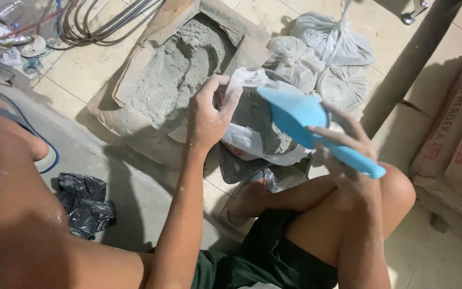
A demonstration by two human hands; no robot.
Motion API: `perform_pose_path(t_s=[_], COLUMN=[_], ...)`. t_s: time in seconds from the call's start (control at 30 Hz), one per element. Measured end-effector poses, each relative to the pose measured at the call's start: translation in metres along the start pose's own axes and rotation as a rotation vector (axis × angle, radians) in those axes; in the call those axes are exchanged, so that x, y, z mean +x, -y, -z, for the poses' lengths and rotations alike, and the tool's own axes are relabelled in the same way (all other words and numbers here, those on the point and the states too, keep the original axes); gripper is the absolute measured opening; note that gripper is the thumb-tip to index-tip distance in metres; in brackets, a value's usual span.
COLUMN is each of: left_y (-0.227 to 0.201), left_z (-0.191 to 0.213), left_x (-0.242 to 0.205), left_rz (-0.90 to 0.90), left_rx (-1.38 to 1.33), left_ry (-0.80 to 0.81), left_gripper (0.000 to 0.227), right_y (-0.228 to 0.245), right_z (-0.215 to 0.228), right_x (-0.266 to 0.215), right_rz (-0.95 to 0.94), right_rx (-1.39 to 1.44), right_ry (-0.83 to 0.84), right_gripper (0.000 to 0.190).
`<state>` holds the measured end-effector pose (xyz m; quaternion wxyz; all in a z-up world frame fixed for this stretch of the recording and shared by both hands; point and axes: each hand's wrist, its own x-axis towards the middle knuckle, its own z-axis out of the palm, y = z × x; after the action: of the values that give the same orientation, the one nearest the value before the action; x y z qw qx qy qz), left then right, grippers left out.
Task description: Scooping cement powder from a large bag into a smaller plastic bag using a blue plastic scoop.
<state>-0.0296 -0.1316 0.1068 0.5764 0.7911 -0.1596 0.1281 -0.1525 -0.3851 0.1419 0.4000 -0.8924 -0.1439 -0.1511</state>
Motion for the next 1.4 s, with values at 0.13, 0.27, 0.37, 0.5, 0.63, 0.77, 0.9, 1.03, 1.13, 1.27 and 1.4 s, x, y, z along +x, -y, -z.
perform_pose_path(t_s=[0.13, 0.27, 0.37, 0.5, 0.63, 0.77, 0.9, 1.03, 1.13, 1.27, 1.4], left_y=[0.001, 0.004, 0.012, 0.016, 0.015, 0.02, 0.021, 0.024, 0.025, 0.042, 0.069], left_z=[-0.001, -0.002, -0.003, -0.004, -0.002, 0.001, -0.002, -0.001, 0.006, 0.028, 0.057], left_x=[-0.001, -0.003, -0.005, -0.006, -0.005, -0.004, -0.006, -0.008, -0.007, -0.003, -0.005], left_rz=[0.018, 0.021, 0.058, 0.055, 0.061, 0.048, 0.048, 0.06, 0.05, 0.046, 0.027], left_rx=[-0.014, 0.007, -0.004, -0.005, -0.004, -0.005, -0.06, -0.109, -0.145, -0.136, -0.093], left_ry=[-0.001, -0.019, -0.032, 0.005, -0.023, -0.068, -0.095, -0.068, -0.053, -0.047, -0.136], left_gripper=[0.01, 0.011, 0.022, 0.021, 0.019, 0.016, 0.013, 0.015, 0.015, 0.018, 0.011], right_y=[0.004, 0.003, -0.014, 0.007, 0.005, -0.013, -0.012, -0.039, -0.049, -0.022, 0.03], right_z=[-0.016, -0.004, 0.002, -0.011, -0.014, -0.007, -0.023, 0.001, 0.02, 0.024, 0.014], right_x=[0.001, 0.002, 0.002, 0.009, 0.011, 0.003, 0.012, 0.002, -0.007, -0.017, -0.01], right_rz=[0.075, 0.044, 0.118, 0.111, 0.121, 0.13, 0.23, 0.17, 0.082, 0.128, -0.377], right_rx=[0.081, 0.246, -0.047, -0.016, -0.011, -0.015, 0.091, 0.017, 0.066, 0.097, 0.596], right_ry=[0.179, 0.242, 0.053, 0.057, 0.059, -0.011, 0.148, 0.073, -0.092, -0.305, -0.706], right_gripper=[0.042, 0.05, 0.028, 0.029, 0.022, 0.02, 0.026, 0.027, 0.028, 0.023, 0.043])
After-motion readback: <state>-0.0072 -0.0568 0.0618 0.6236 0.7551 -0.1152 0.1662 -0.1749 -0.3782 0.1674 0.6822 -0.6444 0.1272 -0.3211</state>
